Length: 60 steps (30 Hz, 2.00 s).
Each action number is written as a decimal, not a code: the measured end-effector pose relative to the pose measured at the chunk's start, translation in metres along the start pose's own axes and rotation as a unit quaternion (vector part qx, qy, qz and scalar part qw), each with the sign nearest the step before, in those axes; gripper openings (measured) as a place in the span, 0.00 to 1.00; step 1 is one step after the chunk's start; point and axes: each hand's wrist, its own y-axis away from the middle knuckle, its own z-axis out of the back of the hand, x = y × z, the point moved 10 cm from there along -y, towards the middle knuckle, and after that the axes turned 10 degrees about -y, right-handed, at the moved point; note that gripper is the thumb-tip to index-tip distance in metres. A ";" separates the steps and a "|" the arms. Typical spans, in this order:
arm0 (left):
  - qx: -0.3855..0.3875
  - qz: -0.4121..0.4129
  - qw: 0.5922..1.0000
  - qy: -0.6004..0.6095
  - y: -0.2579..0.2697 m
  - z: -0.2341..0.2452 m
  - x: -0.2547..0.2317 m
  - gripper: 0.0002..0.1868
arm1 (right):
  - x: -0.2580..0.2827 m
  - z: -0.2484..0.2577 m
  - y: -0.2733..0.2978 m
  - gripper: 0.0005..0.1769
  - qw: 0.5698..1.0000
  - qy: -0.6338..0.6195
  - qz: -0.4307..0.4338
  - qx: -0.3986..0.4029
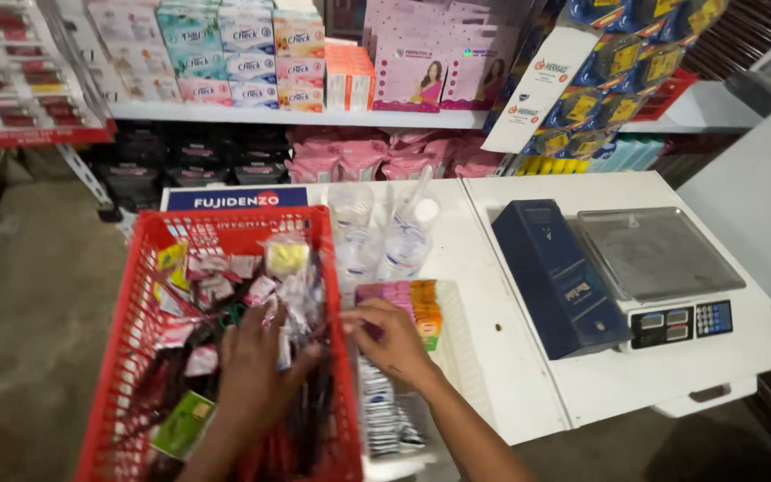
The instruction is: The person sorts small packaged items from a red basket into a white tray on a counter. They pick up items, place them in the tray, and occasionally rearrange them. The person also handles a small white bottle and places it in the basket.
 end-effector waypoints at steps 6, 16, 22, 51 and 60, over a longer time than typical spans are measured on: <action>0.044 0.071 0.981 0.173 -0.029 -0.007 0.118 0.33 | -0.022 -0.112 -0.053 0.17 0.977 0.128 0.024 0.169; 0.116 0.101 0.890 0.429 -0.114 -0.155 0.186 0.30 | -0.104 -0.230 -0.078 0.35 0.815 0.435 -0.094 0.372; 0.276 0.230 0.821 0.444 -0.109 -0.159 0.190 0.36 | -0.085 -0.169 -0.169 0.33 0.956 0.187 -0.066 0.216; 0.159 0.348 0.519 0.764 -0.095 -0.205 0.227 0.23 | -0.119 -0.164 -0.182 0.23 0.987 -0.155 0.005 0.031; 0.220 0.337 0.542 0.738 -0.090 -0.195 0.208 0.21 | -0.093 -0.202 -0.167 0.36 0.985 0.129 -0.040 0.106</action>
